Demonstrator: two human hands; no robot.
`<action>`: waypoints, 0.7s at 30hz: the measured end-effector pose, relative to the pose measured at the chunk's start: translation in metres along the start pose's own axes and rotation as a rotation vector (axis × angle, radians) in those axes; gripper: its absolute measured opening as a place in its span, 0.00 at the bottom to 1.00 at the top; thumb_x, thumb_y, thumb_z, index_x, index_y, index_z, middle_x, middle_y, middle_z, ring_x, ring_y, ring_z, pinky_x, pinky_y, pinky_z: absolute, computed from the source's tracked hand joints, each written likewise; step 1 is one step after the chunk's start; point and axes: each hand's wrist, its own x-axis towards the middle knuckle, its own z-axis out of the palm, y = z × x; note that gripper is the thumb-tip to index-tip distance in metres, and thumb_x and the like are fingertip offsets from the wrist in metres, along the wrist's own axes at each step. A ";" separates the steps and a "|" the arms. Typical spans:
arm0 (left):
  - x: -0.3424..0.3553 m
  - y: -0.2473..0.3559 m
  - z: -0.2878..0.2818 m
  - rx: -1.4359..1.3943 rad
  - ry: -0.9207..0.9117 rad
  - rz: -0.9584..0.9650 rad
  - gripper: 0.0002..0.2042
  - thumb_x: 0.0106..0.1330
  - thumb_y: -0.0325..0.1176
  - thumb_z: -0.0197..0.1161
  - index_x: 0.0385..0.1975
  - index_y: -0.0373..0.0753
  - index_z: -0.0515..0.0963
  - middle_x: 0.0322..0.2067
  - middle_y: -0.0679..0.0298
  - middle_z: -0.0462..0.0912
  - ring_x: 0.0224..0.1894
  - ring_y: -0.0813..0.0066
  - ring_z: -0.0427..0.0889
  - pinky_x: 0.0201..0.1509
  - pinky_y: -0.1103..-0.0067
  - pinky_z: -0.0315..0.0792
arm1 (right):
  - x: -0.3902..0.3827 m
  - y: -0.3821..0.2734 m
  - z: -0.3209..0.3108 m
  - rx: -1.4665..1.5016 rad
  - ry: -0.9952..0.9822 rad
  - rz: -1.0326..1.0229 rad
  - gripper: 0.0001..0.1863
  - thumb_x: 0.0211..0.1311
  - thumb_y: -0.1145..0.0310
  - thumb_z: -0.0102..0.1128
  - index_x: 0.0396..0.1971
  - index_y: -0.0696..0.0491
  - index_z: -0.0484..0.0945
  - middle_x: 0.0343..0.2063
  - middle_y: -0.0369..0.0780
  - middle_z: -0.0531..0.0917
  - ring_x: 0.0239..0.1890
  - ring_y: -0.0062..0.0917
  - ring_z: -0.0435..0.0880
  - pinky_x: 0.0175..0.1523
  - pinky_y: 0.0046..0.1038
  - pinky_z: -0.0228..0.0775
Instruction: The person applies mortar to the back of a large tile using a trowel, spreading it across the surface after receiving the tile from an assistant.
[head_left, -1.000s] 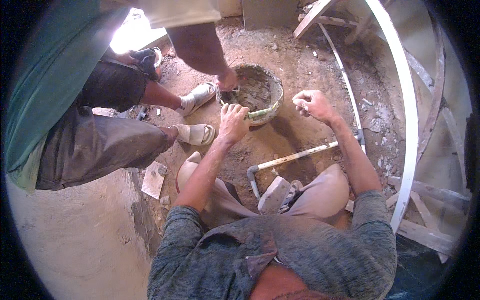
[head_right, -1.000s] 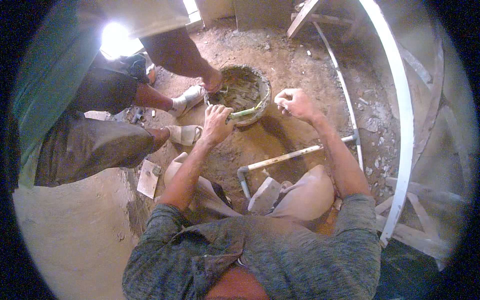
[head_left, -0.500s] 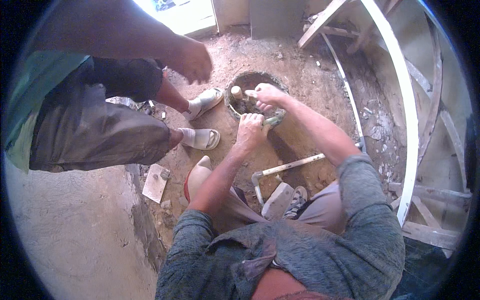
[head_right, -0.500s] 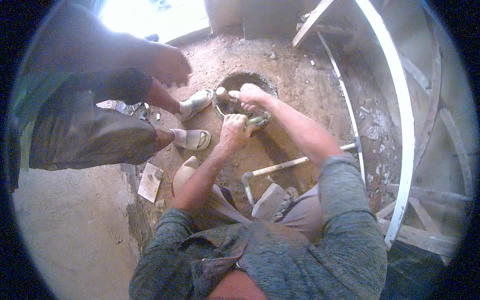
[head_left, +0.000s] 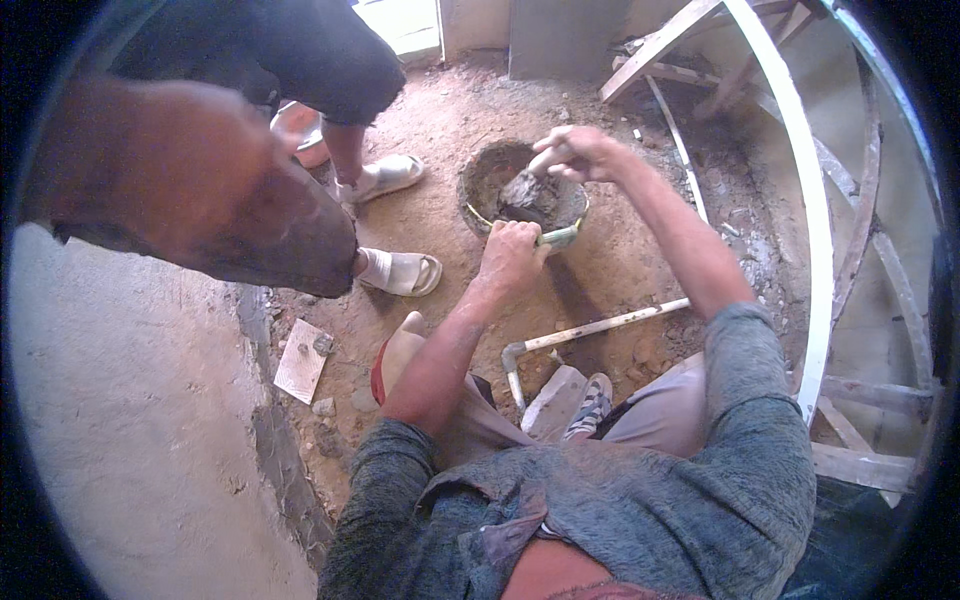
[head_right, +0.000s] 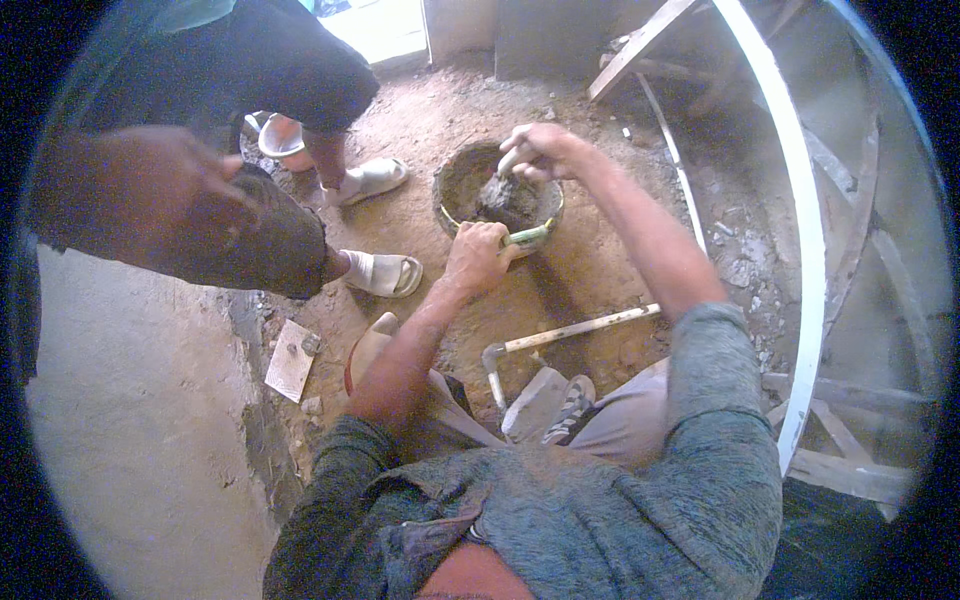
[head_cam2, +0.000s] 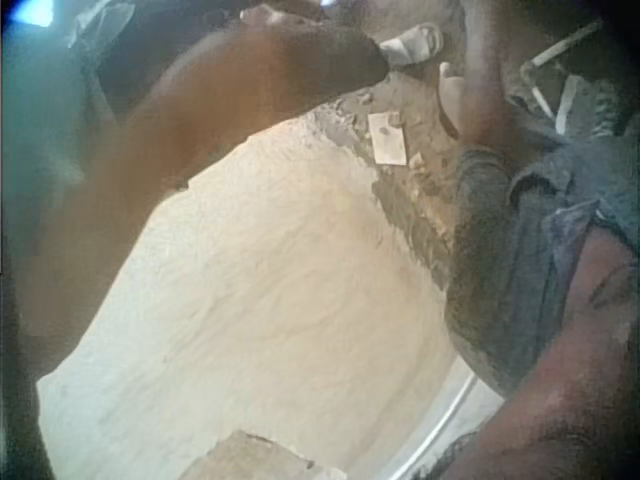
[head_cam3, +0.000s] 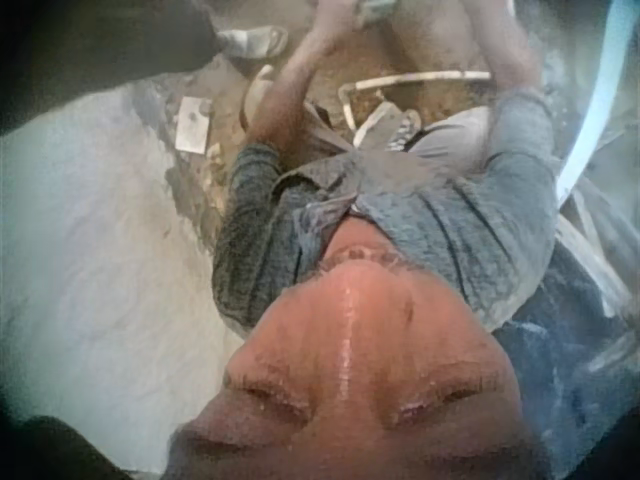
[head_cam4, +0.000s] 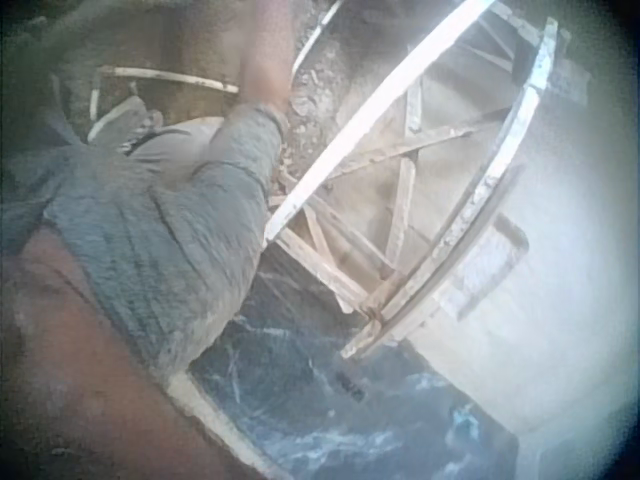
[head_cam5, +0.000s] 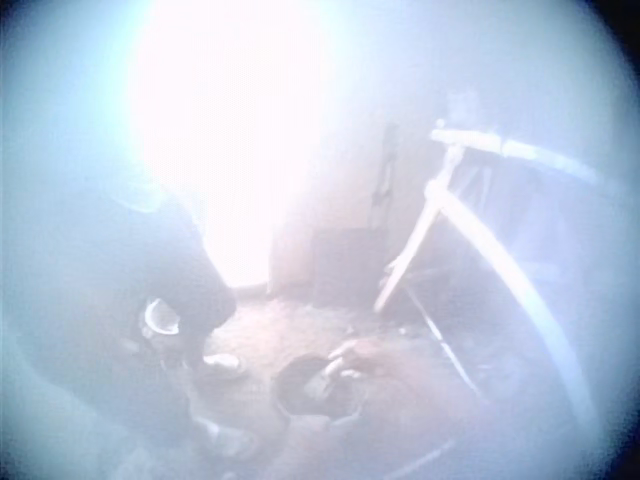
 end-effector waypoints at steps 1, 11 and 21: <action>0.006 0.001 -0.002 0.002 0.006 -0.005 0.11 0.58 0.40 0.64 0.27 0.38 0.78 0.29 0.55 0.81 0.38 0.57 0.79 0.49 0.63 0.67 | -0.022 -0.006 -0.019 0.087 -0.066 -0.052 0.17 0.65 0.64 0.48 0.50 0.53 0.77 0.39 0.45 0.84 0.23 0.19 0.79 0.20 0.15 0.72; 0.072 0.021 -0.045 -0.277 0.074 -0.232 0.13 0.53 0.39 0.69 0.27 0.34 0.81 0.23 0.49 0.81 0.30 0.52 0.82 0.37 0.64 0.73 | -0.243 0.016 -0.082 0.663 -0.002 -0.441 0.30 0.63 0.64 0.52 0.59 0.69 0.60 0.40 0.54 0.79 0.29 0.27 0.85 0.32 0.19 0.83; 0.046 -0.011 -0.053 -0.449 -0.007 -0.528 0.15 0.54 0.42 0.69 0.27 0.34 0.83 0.16 0.62 0.78 0.21 0.74 0.76 0.29 0.73 0.69 | -0.243 0.149 -0.067 0.200 -0.058 0.000 0.31 0.54 0.60 0.65 0.56 0.58 0.69 0.35 0.45 0.81 0.27 0.26 0.83 0.27 0.23 0.76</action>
